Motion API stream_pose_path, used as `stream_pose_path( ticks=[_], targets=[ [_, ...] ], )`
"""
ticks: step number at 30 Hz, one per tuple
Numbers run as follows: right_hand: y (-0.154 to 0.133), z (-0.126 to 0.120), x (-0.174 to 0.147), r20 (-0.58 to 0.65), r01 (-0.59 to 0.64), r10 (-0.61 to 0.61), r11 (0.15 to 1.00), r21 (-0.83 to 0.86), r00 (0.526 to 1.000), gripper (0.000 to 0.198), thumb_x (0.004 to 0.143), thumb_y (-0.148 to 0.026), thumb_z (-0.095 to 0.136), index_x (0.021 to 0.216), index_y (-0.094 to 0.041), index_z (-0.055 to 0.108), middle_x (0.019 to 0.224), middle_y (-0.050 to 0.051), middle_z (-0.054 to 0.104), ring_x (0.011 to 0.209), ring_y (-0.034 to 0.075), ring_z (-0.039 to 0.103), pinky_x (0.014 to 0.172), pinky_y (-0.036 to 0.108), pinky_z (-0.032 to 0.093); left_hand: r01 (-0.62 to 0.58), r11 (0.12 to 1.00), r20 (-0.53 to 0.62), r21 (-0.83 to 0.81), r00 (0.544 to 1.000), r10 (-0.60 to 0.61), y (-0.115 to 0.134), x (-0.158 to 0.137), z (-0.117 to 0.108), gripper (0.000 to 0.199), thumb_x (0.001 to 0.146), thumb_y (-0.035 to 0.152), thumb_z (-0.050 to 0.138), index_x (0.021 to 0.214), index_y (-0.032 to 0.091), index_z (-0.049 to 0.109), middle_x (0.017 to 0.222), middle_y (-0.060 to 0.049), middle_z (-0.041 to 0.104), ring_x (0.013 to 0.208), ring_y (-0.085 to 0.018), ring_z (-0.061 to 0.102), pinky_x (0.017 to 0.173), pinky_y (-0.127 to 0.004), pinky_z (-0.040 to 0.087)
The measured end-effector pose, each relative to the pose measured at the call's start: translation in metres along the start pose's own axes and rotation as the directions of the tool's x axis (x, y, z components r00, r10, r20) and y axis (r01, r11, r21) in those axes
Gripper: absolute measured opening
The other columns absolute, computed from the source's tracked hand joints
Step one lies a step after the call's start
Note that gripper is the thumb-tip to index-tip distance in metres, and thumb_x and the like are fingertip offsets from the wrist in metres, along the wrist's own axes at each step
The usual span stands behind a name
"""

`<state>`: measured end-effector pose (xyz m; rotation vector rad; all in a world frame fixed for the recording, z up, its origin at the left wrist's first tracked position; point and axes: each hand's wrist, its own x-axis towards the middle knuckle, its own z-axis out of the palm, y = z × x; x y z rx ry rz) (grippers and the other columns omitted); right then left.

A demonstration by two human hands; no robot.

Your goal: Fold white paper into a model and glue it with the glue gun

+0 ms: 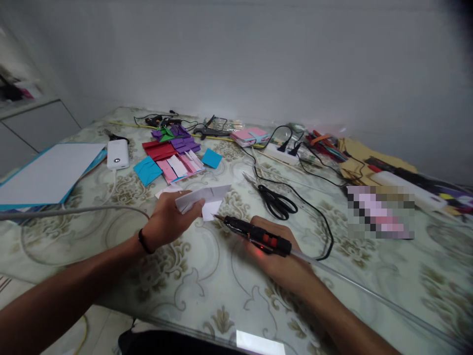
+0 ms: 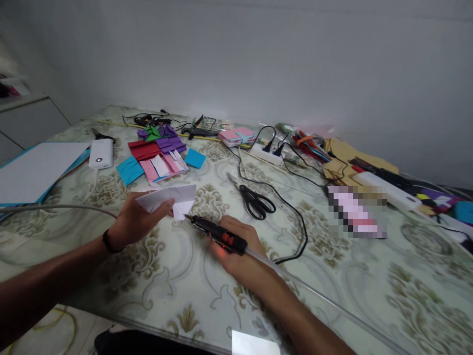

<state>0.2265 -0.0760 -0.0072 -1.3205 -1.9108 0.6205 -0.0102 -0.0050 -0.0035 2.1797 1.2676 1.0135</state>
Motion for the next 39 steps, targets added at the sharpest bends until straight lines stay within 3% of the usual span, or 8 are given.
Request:
stream_pose_path(
  ticks=[11, 22, 39],
  targets=[
    [0.002, 0.001, 0.001, 0.002, -0.021, 0.021, 1.000, 0.001, 1.000, 0.029, 0.085, -0.024, 0.056, 0.062, -0.023, 0.039, 0.059, -0.003, 0.044, 0.053, 0.013, 0.043, 0.051, 0.027, 0.032, -0.001, 0.999, -0.006, -0.037, 1.000, 0.001, -0.002, -0.001, 0.001, 0.028, 0.090, 0.028, 0.062, 0.068, 0.016, 0.074, 0.064, -0.001, 0.073, 0.056, -0.012, 0.062, 0.057, -0.021, 0.044],
    [-0.001, -0.001, 0.002, -0.002, -0.016, 0.016, 1.000, 0.006, 1.000, 0.030, 0.086, -0.025, 0.055, 0.061, -0.023, 0.038, 0.059, -0.003, 0.043, 0.054, 0.013, 0.043, 0.050, 0.026, 0.032, -0.081, 0.996, 0.033, -0.026, 0.996, 0.082, 0.007, -0.003, 0.003, 0.029, 0.090, 0.026, 0.060, 0.065, 0.016, 0.070, 0.053, 0.005, 0.060, 0.047, -0.007, 0.051, 0.052, -0.020, 0.037],
    [0.005, 0.001, 0.002, -0.037, -0.014, 0.013, 1.000, -0.025, 0.999, 0.029, 0.086, -0.025, 0.057, 0.062, -0.022, 0.041, 0.060, -0.003, 0.046, 0.054, 0.012, 0.044, 0.052, 0.026, 0.033, -0.038, 0.996, 0.095, -0.075, 0.994, 0.045, 0.003, -0.007, 0.007, 0.028, 0.090, 0.028, 0.060, 0.068, 0.016, 0.071, 0.065, -0.002, 0.072, 0.055, -0.012, 0.062, 0.055, -0.021, 0.043]
  ],
)
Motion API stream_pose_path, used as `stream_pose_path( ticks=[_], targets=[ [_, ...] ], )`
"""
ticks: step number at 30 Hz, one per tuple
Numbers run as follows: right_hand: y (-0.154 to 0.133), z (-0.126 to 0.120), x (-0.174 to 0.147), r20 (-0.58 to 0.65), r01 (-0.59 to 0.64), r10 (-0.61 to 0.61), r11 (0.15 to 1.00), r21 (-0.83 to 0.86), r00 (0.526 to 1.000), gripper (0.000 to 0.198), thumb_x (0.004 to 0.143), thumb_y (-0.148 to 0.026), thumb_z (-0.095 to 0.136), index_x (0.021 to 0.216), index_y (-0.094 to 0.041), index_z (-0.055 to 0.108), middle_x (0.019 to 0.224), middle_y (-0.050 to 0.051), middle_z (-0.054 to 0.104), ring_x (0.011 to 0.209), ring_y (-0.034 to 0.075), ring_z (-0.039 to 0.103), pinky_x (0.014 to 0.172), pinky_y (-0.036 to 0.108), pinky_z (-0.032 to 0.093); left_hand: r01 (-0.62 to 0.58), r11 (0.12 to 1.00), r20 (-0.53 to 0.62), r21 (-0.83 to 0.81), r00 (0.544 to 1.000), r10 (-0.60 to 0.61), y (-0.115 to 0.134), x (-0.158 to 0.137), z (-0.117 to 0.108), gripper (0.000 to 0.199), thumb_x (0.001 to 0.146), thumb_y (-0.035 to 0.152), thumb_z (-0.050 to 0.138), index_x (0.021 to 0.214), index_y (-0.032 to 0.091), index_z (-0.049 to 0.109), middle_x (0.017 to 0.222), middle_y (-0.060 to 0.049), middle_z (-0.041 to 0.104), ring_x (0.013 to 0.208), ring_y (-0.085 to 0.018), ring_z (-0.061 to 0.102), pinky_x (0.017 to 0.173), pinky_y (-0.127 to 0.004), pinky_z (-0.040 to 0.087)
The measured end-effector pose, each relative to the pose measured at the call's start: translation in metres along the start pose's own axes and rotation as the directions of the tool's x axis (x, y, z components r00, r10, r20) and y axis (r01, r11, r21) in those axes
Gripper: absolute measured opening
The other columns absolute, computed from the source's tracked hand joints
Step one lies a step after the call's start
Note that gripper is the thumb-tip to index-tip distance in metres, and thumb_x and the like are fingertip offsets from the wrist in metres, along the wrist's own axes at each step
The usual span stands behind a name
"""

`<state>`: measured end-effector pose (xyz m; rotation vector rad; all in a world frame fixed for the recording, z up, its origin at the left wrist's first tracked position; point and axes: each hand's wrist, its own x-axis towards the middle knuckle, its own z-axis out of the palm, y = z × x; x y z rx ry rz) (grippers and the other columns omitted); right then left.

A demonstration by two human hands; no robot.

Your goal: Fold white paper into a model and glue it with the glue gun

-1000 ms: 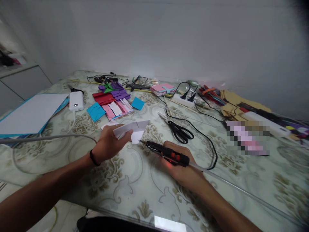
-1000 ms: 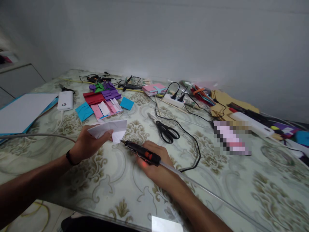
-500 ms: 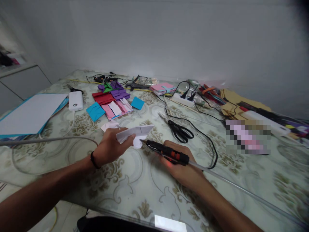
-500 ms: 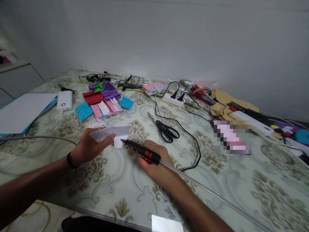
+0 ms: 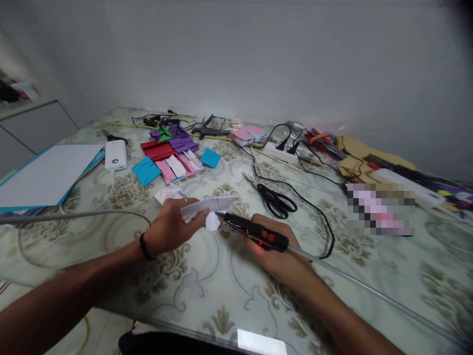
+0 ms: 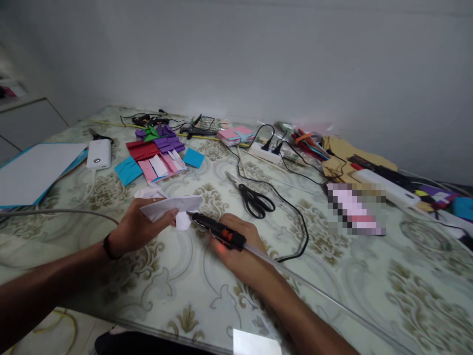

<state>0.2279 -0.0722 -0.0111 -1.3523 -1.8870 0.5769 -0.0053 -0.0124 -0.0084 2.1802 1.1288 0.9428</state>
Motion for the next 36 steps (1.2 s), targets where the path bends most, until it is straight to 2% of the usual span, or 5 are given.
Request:
stream_pose_path(
  ticks=[15, 19, 23, 31, 36],
  targets=[
    [0.005, 0.002, 0.000, 0.001, -0.010, 0.010, 0.998, 0.059, 1.000, 0.019, 0.084, -0.022, 0.062, 0.069, -0.021, 0.051, 0.072, 0.000, 0.056, 0.064, 0.014, 0.052, 0.058, 0.026, 0.037, 0.036, 0.998, -0.002, 0.051, 0.999, -0.036, 0.003, 0.002, -0.003, 0.031, 0.089, 0.029, 0.059, 0.064, 0.016, 0.071, 0.057, -0.001, 0.068, 0.050, -0.011, 0.058, 0.050, -0.021, 0.039],
    [0.006, 0.001, 0.001, -0.003, 0.022, -0.022, 0.999, 0.027, 1.000, 0.020, 0.088, -0.026, 0.062, 0.071, -0.021, 0.051, 0.072, 0.000, 0.054, 0.063, 0.014, 0.051, 0.059, 0.026, 0.038, 0.120, 0.985, -0.017, 0.123, 0.993, -0.119, 0.001, 0.005, -0.002, 0.032, 0.087, 0.031, 0.060, 0.061, 0.014, 0.069, 0.048, -0.001, 0.062, 0.044, -0.012, 0.052, 0.045, -0.022, 0.034],
    [0.011, -0.005, 0.003, -0.048, 0.031, -0.033, 0.998, -0.053, 0.998, 0.022, 0.092, -0.030, 0.059, 0.074, -0.021, 0.050, 0.069, -0.002, 0.051, 0.061, 0.014, 0.050, 0.058, 0.026, 0.037, 0.223, 0.965, -0.038, 0.139, 0.975, -0.220, -0.005, 0.008, 0.000, 0.035, 0.086, 0.034, 0.061, 0.059, 0.013, 0.070, 0.052, -0.005, 0.067, 0.045, -0.014, 0.056, 0.043, -0.023, 0.036],
    [0.037, -0.010, 0.011, 0.085, -0.041, 0.065, 0.966, -0.257, 0.994, 0.009, 0.083, -0.021, 0.064, 0.090, -0.016, 0.061, 0.088, 0.007, 0.063, 0.077, 0.020, 0.060, 0.070, 0.031, 0.046, 0.238, 0.968, 0.025, -0.081, 0.971, -0.237, -0.009, 0.010, -0.001, 0.032, 0.088, 0.031, 0.061, 0.062, 0.015, 0.071, 0.063, -0.006, 0.076, 0.059, -0.020, 0.072, 0.056, -0.024, 0.052],
    [0.049, -0.008, 0.010, 0.111, -0.072, 0.104, 0.963, -0.259, 0.988, 0.039, 0.080, -0.014, 0.064, 0.119, -0.017, 0.062, 0.116, 0.012, 0.064, 0.105, 0.027, 0.062, 0.094, 0.043, 0.049, 0.304, 0.903, 0.141, -0.302, 0.952, -0.273, -0.008, 0.009, 0.000, 0.029, 0.089, 0.034, 0.062, 0.070, 0.014, 0.072, 0.071, -0.008, 0.077, 0.064, -0.021, 0.074, 0.059, -0.026, 0.058]
  ],
)
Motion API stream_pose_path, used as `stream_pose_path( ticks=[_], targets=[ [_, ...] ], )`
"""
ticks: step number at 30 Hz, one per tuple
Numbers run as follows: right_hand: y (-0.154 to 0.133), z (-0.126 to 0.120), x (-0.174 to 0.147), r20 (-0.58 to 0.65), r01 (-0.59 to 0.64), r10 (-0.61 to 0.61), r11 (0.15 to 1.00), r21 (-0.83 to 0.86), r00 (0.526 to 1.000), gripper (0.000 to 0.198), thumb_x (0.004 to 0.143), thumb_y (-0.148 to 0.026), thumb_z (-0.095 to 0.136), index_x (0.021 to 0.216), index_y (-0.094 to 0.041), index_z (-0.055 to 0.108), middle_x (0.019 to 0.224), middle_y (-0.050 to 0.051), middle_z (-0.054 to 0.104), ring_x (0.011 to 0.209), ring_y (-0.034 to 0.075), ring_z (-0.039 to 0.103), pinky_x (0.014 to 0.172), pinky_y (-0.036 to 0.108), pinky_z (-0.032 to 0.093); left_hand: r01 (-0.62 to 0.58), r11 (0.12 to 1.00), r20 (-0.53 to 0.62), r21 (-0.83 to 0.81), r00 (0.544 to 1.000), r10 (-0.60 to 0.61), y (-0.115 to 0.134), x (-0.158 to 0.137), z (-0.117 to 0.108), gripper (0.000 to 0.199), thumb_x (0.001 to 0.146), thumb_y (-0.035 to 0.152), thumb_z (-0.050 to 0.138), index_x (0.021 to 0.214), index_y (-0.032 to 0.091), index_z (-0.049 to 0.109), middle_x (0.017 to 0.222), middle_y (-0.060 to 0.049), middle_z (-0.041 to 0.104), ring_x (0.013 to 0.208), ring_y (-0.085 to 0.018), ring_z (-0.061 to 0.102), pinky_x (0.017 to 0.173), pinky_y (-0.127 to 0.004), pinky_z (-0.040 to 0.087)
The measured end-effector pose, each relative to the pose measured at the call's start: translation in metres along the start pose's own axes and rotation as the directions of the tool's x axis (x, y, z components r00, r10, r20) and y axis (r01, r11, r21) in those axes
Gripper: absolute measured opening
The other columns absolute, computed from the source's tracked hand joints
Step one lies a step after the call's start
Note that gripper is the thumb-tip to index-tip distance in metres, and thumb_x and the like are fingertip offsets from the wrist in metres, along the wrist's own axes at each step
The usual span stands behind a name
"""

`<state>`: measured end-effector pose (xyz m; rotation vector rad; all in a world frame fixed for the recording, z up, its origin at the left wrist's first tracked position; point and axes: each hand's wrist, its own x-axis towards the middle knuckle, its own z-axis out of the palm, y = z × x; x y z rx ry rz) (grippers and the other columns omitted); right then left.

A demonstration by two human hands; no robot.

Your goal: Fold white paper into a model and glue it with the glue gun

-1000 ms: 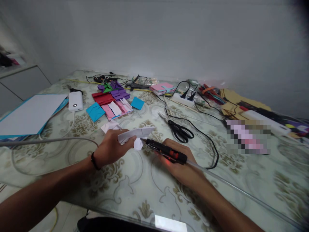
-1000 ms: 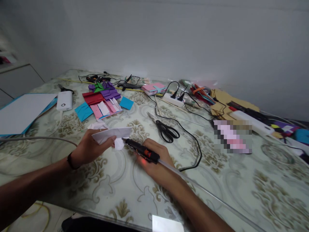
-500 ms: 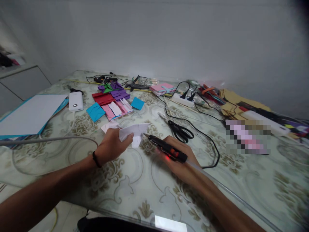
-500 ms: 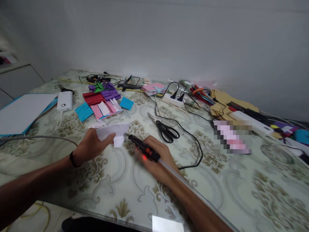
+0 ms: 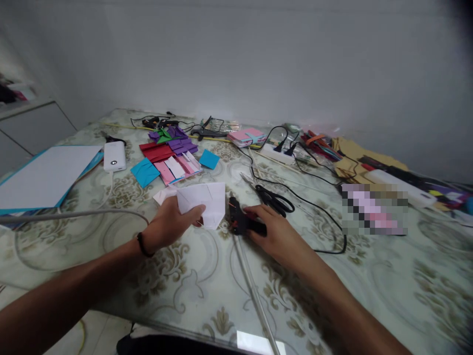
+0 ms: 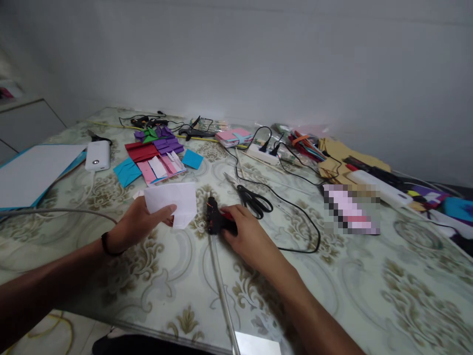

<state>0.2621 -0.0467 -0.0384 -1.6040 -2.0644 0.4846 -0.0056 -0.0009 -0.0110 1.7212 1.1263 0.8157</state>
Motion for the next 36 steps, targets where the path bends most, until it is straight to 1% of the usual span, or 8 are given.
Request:
stream_pose_path(
  ticks=[4, 9, 15, 19, 26, 30, 33, 36],
  targets=[
    [-0.009, -0.004, -0.003, -0.080, 0.061, -0.059, 0.998, 0.014, 0.995, 0.038, 0.086, -0.023, 0.066, 0.123, -0.021, 0.063, 0.126, 0.014, 0.062, 0.117, 0.032, 0.054, 0.102, 0.054, 0.044, 0.042, 0.984, 0.055, -0.175, 0.998, -0.033, 0.003, -0.003, 0.003, 0.027, 0.087, 0.036, 0.065, 0.074, 0.013, 0.072, 0.074, -0.008, 0.076, 0.067, -0.021, 0.073, 0.063, -0.028, 0.060],
    [-0.038, -0.006, -0.011, 0.002, 0.102, -0.106, 0.959, 0.264, 0.994, 0.035, 0.086, -0.031, 0.073, 0.117, -0.021, 0.062, 0.112, 0.009, 0.067, 0.103, 0.025, 0.063, 0.091, 0.039, 0.051, 0.111, 0.937, 0.131, -0.333, 0.989, -0.070, 0.011, -0.011, 0.009, 0.024, 0.084, 0.035, 0.069, 0.091, 0.012, 0.073, 0.086, -0.009, 0.076, 0.073, -0.020, 0.071, 0.067, -0.030, 0.060],
    [-0.055, 0.001, -0.017, 0.043, 0.039, -0.065, 0.897, 0.440, 0.997, 0.018, 0.087, -0.031, 0.070, 0.102, -0.020, 0.069, 0.099, 0.005, 0.074, 0.092, 0.024, 0.067, 0.081, 0.033, 0.051, 0.149, 0.945, 0.285, -0.291, 0.957, -0.063, 0.015, -0.017, 0.016, 0.025, 0.090, 0.037, 0.065, 0.092, 0.013, 0.072, 0.083, -0.008, 0.075, 0.077, -0.019, 0.070, 0.071, -0.029, 0.057],
    [-0.052, 0.003, -0.017, 0.050, -0.017, -0.014, 0.823, 0.567, 0.999, 0.024, 0.089, -0.036, 0.068, 0.104, -0.018, 0.070, 0.096, 0.005, 0.075, 0.085, 0.021, 0.067, 0.077, 0.030, 0.051, 0.141, 0.947, 0.364, -0.288, 0.931, -0.027, 0.019, -0.018, 0.015, 0.029, 0.090, 0.042, 0.064, 0.083, 0.014, 0.071, 0.082, -0.009, 0.075, 0.078, -0.020, 0.071, 0.074, -0.030, 0.058],
    [-0.047, 0.007, -0.017, 0.122, -0.109, 0.040, 0.759, 0.642, 0.992, 0.029, 0.091, -0.044, 0.064, 0.098, -0.016, 0.071, 0.090, 0.005, 0.072, 0.084, 0.021, 0.065, 0.076, 0.032, 0.052, 0.138, 0.967, 0.437, -0.214, 0.899, -0.032, 0.019, -0.019, 0.009, 0.027, 0.090, 0.040, 0.063, 0.088, 0.015, 0.074, 0.091, -0.009, 0.077, 0.088, -0.022, 0.070, 0.082, -0.032, 0.056],
    [-0.045, 0.008, -0.017, 0.158, -0.156, 0.067, 0.732, 0.664, 0.985, 0.032, 0.090, -0.048, 0.064, 0.095, -0.016, 0.070, 0.085, 0.004, 0.070, 0.080, 0.021, 0.064, 0.072, 0.031, 0.052, 0.163, 0.975, 0.471, -0.149, 0.879, -0.075, 0.018, -0.019, 0.005, 0.024, 0.089, 0.038, 0.064, 0.091, 0.016, 0.074, 0.090, -0.006, 0.074, 0.083, -0.019, 0.066, 0.073, -0.027, 0.052],
    [-0.045, 0.008, -0.017, 0.169, -0.171, 0.078, 0.733, 0.658, 0.983, 0.034, 0.090, -0.049, 0.064, 0.093, -0.016, 0.070, 0.083, 0.004, 0.068, 0.079, 0.020, 0.063, 0.070, 0.031, 0.052, 0.156, 0.971, 0.456, -0.182, 0.888, -0.057, 0.019, -0.018, 0.002, 0.023, 0.086, 0.038, 0.068, 0.090, 0.015, 0.071, 0.085, -0.004, 0.071, 0.075, -0.017, 0.061, 0.066, -0.025, 0.048],
    [-0.046, 0.006, -0.016, 0.168, -0.153, 0.059, 0.760, 0.631, 0.984, 0.032, 0.090, -0.047, 0.064, 0.088, -0.016, 0.070, 0.081, 0.003, 0.067, 0.081, 0.020, 0.063, 0.074, 0.031, 0.052, 0.134, 0.964, 0.379, -0.228, 0.925, -0.039, 0.019, -0.015, -0.001, 0.024, 0.085, 0.038, 0.071, 0.092, 0.015, 0.069, 0.085, -0.004, 0.068, 0.074, -0.016, 0.059, 0.064, -0.024, 0.046]
  ],
)
